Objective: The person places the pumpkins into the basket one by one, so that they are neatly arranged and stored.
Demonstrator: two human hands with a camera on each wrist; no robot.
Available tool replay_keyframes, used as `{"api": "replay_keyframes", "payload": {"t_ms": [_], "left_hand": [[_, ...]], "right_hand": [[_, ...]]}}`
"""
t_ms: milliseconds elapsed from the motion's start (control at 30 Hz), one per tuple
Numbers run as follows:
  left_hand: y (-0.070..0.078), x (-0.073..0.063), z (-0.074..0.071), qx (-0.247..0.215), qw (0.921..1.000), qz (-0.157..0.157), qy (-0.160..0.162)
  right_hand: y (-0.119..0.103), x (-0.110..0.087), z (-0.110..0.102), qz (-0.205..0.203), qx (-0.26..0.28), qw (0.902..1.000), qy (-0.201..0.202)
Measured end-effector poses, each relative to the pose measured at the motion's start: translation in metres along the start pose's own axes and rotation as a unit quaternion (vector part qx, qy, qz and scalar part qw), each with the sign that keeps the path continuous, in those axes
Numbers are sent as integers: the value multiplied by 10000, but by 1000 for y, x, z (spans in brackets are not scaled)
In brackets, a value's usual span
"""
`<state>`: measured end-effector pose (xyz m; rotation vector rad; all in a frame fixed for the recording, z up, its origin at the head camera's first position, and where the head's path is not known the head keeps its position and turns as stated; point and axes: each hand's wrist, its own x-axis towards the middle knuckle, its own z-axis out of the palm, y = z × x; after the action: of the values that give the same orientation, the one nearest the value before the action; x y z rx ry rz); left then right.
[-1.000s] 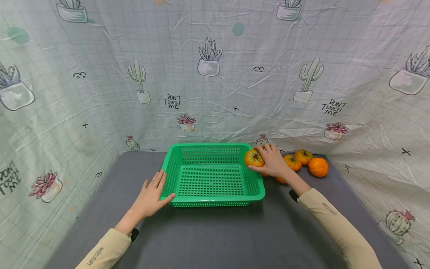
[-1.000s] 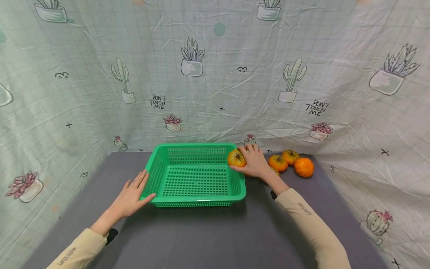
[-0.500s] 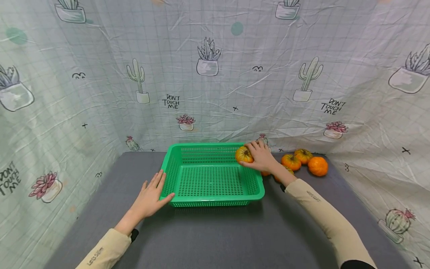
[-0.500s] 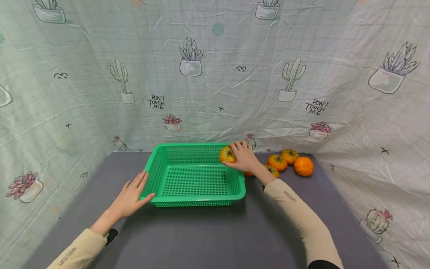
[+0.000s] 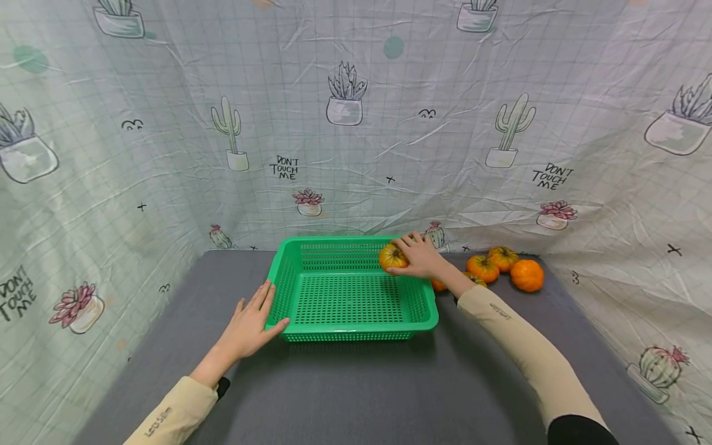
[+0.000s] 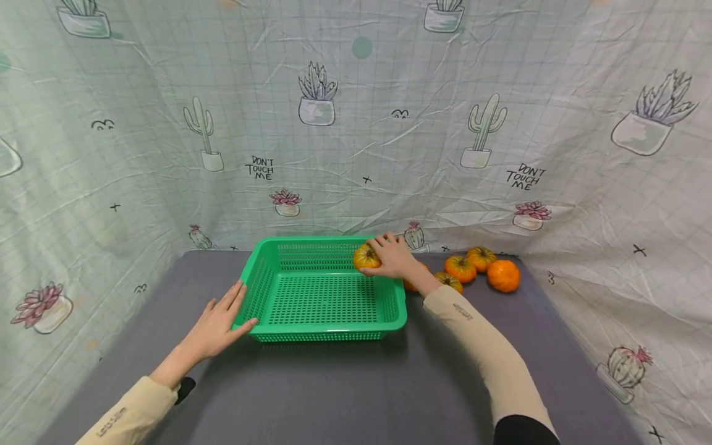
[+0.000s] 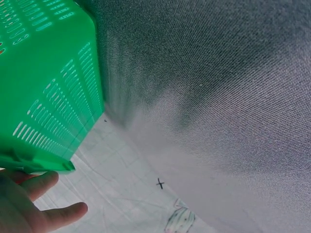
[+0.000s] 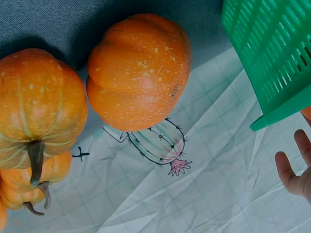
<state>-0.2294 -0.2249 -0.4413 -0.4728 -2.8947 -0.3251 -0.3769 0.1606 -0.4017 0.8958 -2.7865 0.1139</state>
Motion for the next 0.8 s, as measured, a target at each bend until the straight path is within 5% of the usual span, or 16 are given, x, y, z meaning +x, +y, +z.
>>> {"api": "replay_keyframes", "payload": {"t_ms": [800], "left_hand": [[1,0,-3,-80,9999,19,-60]], "right_hand": [[1,10,15,-346,-747,9954,-486]]}}
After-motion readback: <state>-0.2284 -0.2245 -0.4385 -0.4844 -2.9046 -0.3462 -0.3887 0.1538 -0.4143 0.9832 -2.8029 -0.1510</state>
